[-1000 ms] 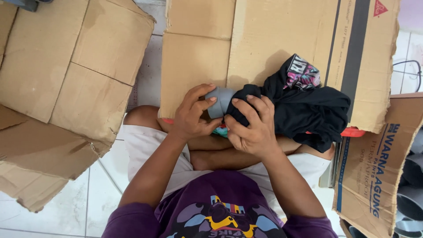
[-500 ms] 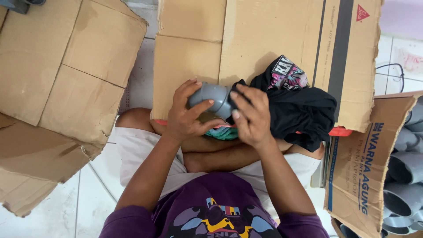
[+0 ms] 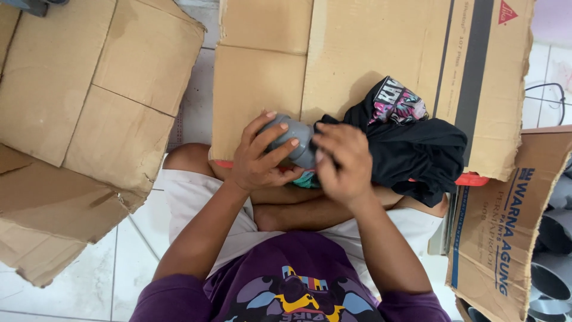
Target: The person sits cross-legged on the floor and wipes a gray plastic pipe elbow fitting with a black cloth. They rotate the fitting to clean the exterior and interior surfaces, then place it into a cardboard box filled with similar fittings.
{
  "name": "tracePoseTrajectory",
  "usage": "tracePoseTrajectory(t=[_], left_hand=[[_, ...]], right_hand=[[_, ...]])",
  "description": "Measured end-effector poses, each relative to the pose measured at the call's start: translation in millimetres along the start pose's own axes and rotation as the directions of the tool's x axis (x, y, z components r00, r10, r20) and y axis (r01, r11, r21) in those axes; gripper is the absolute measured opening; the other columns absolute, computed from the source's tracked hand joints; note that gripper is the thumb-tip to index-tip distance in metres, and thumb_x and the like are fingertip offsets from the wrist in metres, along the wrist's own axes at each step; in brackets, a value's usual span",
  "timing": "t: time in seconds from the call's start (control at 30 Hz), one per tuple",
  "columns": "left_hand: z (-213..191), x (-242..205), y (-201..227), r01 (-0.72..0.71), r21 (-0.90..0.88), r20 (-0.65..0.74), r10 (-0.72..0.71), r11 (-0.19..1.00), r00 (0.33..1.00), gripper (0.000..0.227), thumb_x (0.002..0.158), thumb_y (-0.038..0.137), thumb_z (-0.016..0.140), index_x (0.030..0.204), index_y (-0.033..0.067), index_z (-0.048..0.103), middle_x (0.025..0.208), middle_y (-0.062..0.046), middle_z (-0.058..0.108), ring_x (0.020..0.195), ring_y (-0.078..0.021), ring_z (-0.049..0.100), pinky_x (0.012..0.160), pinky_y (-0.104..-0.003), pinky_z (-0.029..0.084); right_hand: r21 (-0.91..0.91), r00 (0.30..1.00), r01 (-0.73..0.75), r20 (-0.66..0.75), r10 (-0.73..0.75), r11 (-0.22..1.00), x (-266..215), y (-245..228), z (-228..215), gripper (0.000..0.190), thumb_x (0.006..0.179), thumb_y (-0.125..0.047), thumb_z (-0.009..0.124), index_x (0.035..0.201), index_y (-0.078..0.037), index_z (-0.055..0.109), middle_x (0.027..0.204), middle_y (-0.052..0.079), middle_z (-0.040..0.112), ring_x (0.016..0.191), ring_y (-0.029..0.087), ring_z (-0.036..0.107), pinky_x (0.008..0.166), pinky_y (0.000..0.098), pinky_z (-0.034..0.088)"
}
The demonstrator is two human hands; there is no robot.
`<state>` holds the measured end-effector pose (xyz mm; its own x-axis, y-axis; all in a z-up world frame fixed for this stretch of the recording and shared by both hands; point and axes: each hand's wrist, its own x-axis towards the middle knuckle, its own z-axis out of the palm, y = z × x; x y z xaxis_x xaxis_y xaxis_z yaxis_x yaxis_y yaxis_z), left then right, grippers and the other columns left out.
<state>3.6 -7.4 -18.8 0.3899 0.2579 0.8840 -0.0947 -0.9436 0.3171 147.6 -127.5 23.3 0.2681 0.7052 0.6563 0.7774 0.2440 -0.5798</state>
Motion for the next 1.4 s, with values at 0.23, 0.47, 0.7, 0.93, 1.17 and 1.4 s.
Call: tracePoseTrajectory(t=[0.23, 0.47, 0.7, 0.93, 1.17, 1.4], left_hand=[[-3.9, 10.4, 4.9, 0.056, -0.014, 0.018, -0.056, 0.998, 0.998, 0.056, 0.062, 0.022, 0.082, 0.115, 0.0113, 0.067, 0.120, -0.015, 0.062, 0.112, -0.0453, 0.057, 0.097, -0.057, 0.049], [-2.1, 1.1, 3.8, 0.113, -0.019, 0.026, -0.113, 0.993, 0.993, 0.055, 0.067, 0.022, 0.079, 0.115, 0.0034, 0.060, 0.123, -0.015, 0.062, 0.112, -0.0446, 0.058, 0.098, -0.059, 0.049], [0.4, -8.7, -0.6, 0.166, -0.037, -0.019, -0.167, 0.985, 0.986, 0.067, 0.062, 0.029, 0.086, 0.114, 0.0040, 0.053, 0.127, -0.025, 0.054, 0.118, -0.0465, 0.053, 0.100, -0.056, 0.048], [-3.0, 18.2, 8.8, 0.253, -0.021, -0.046, -0.253, 0.967, 0.966, 0.054, 0.076, 0.033, 0.075, 0.112, -0.0024, 0.056, 0.120, -0.021, 0.056, 0.117, -0.0474, 0.056, 0.100, -0.056, 0.049], [-1.0, 15.6, 9.2, 0.195, -0.002, -0.088, -0.194, 0.981, 0.977, 0.043, 0.074, 0.024, 0.073, 0.106, -0.0011, 0.058, 0.120, -0.021, 0.059, 0.110, -0.0484, 0.059, 0.096, -0.056, 0.052], [-1.2, 13.0, 6.6, 0.190, -0.036, -0.050, -0.192, 0.981, 0.980, 0.054, 0.064, 0.021, 0.083, 0.103, -0.0013, 0.053, 0.123, -0.025, 0.058, 0.111, -0.0508, 0.058, 0.097, -0.058, 0.051]], right_hand=[[0.122, 0.994, -0.083, 0.085, 0.073, 0.989, 21.5, 5.9, -1.9, 0.017, 0.089, -0.011, 0.059, 0.101, -0.009, 0.071, 0.098, 0.011, 0.069, 0.092, 0.036, 0.061, 0.081, 0.0483, 0.050], [-0.221, 0.972, 0.231, 0.090, -0.216, 0.948, 7.5, -22.5, 13.2, 0.010, 0.077, -0.016, 0.063, 0.082, -0.019, 0.071, 0.104, 0.008, 0.065, 0.096, 0.030, 0.054, 0.088, 0.0446, 0.043], [0.108, 0.990, -0.094, 0.118, 0.081, 0.990, 28.6, 8.7, 7.9, 0.012, 0.085, -0.006, 0.063, 0.096, -0.007, 0.066, 0.099, 0.014, 0.068, 0.090, 0.039, 0.063, 0.078, 0.0484, 0.050], [-0.179, 0.977, 0.209, 0.081, -0.197, 0.961, 18.4, -18.8, 14.4, 0.003, 0.081, -0.013, 0.066, 0.083, -0.011, 0.064, 0.111, 0.014, 0.063, 0.101, 0.037, 0.058, 0.085, 0.0502, 0.046], [-0.191, 0.982, 0.188, 0.063, -0.180, 0.963, 31.9, -40.4, 15.6, 0.011, 0.092, -0.011, 0.063, 0.100, -0.008, 0.069, 0.113, 0.014, 0.062, 0.105, 0.032, 0.056, 0.088, 0.0432, 0.046], [0.049, 0.952, -0.221, 0.229, 0.204, 0.974, 57.8, -1.7, 27.1, 0.009, 0.088, -0.012, 0.071, 0.094, -0.017, 0.076, 0.093, 0.004, 0.073, 0.087, 0.031, 0.068, 0.071, 0.0382, 0.053]])
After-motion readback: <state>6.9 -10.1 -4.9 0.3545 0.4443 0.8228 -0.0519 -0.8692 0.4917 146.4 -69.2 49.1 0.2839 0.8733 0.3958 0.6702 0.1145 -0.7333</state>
